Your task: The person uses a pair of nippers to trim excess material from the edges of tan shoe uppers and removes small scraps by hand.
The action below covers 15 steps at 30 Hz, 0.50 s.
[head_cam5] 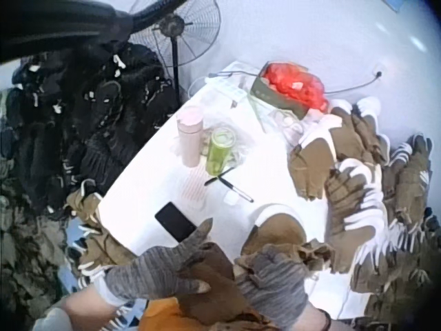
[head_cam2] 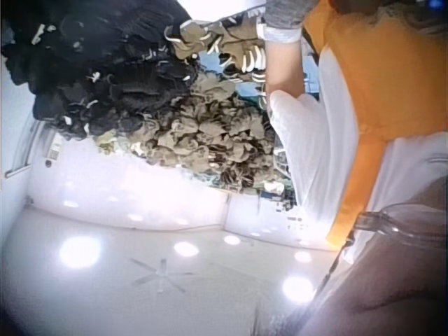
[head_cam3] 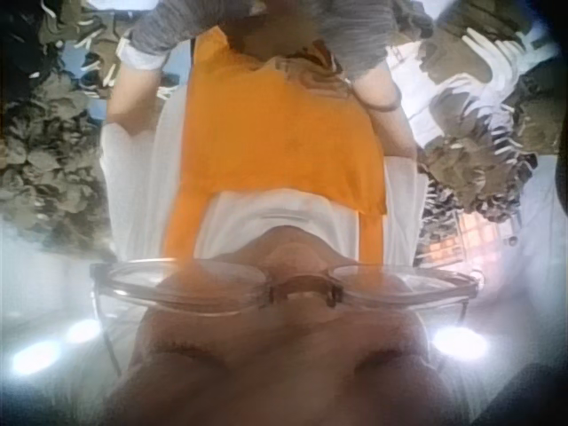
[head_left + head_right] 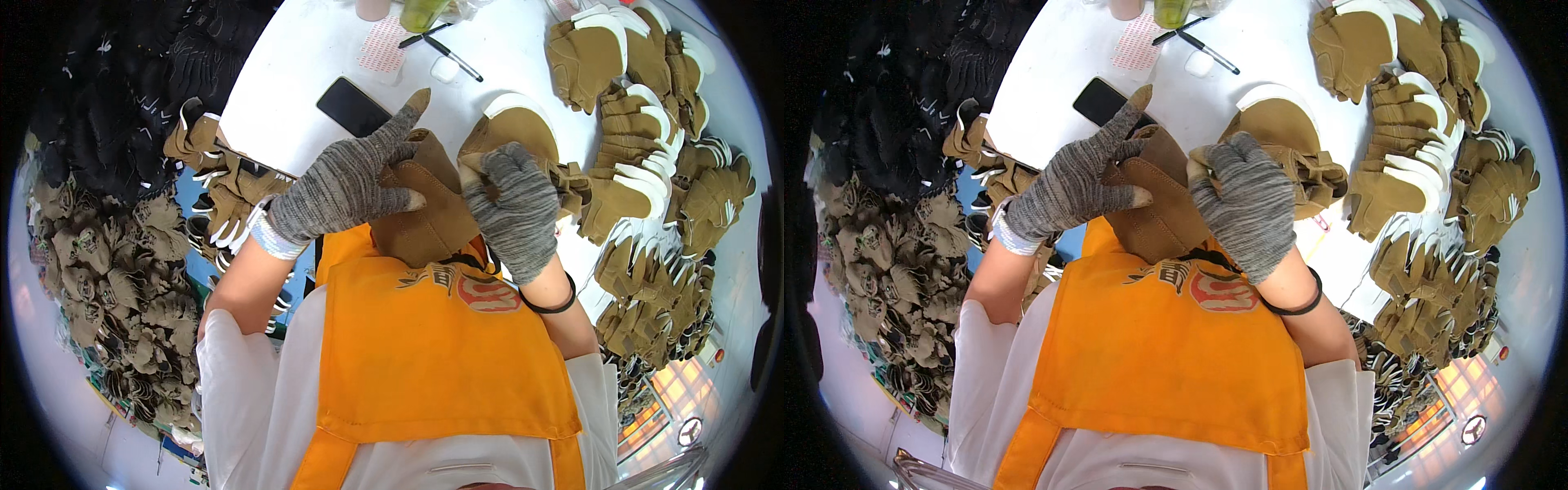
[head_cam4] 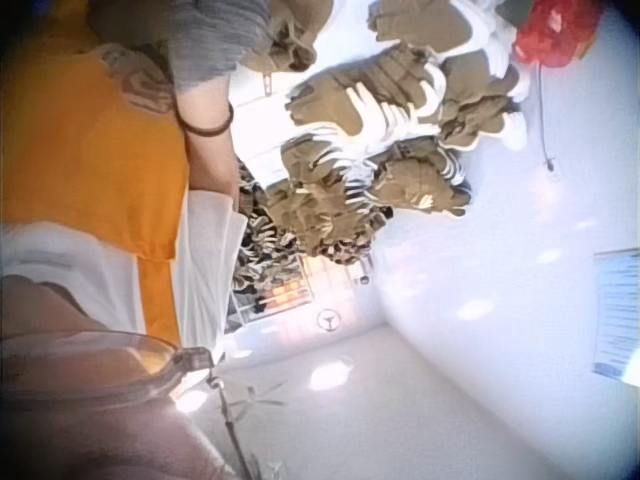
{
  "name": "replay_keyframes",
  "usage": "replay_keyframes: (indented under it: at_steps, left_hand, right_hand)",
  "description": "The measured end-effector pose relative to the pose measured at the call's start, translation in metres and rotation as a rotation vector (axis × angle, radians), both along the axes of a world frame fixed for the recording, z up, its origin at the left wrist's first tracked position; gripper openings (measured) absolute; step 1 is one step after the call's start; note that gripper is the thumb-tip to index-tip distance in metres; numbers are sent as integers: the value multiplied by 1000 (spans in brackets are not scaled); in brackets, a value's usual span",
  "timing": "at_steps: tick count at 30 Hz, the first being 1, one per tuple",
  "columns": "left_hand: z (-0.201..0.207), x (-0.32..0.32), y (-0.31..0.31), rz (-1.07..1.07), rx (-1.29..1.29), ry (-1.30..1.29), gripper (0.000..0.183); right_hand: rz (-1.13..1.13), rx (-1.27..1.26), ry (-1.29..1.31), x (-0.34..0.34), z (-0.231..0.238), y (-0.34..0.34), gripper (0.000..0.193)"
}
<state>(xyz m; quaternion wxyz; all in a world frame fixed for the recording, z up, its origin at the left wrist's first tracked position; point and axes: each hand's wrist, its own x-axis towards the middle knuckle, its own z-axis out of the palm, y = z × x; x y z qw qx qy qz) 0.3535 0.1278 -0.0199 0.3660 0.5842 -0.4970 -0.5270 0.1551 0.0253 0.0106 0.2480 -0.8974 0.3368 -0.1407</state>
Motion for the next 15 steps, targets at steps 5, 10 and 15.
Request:
replay_keyframes:
  at_steps: [5,10,15]
  left_hand:
    - [10,1,1,-129,-6,-118,95]
    - [15,-3,4,-139,-6,-129,94]
    - [24,-7,6,-127,33,-158,97]
  right_hand:
    - [75,-86,-7,-2,-6,5,12]
    - [68,-106,-24,-2,-5,9,11]
    - [77,-91,105,1,2,14,15]
